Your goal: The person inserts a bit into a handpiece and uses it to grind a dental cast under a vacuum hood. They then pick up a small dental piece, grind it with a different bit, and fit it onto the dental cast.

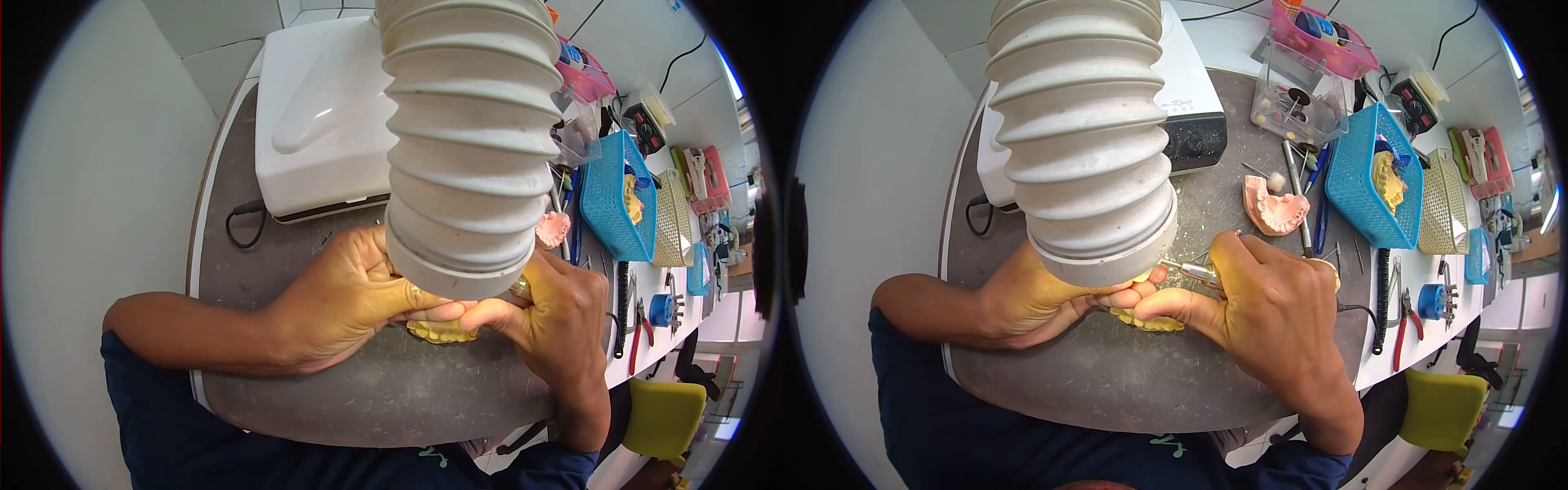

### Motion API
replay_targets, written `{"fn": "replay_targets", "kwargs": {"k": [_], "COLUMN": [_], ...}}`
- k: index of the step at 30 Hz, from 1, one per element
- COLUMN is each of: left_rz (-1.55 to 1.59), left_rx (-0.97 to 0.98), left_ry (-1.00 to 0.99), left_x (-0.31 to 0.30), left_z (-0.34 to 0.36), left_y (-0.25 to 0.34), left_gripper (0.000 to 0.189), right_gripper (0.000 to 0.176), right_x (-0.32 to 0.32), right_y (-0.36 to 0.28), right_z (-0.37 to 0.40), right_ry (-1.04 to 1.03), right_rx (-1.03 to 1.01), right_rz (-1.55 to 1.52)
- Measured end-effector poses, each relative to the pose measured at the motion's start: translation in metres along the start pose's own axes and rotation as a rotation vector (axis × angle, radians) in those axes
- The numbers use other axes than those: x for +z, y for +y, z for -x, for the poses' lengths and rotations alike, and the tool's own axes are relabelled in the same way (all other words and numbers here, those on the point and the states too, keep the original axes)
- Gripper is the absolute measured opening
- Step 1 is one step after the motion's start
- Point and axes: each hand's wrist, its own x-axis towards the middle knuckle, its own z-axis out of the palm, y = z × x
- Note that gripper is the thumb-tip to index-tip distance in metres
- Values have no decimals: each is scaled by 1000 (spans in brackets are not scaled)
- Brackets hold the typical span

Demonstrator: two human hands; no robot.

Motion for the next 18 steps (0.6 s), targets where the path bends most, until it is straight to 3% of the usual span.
{"fn": "replay_targets", "kwargs": {"k": [18], "left_rz": [106], "left_rx": [59], "left_ry": [-75], "left_x": [-3], "left_z": [-1], "left_y": [2], "left_gripper": [35], "right_gripper": [63], "right_x": [-2], "right_y": [-1], "right_z": [-1], "right_ry": [34], "right_rx": [33], "right_rz": [-35]}}
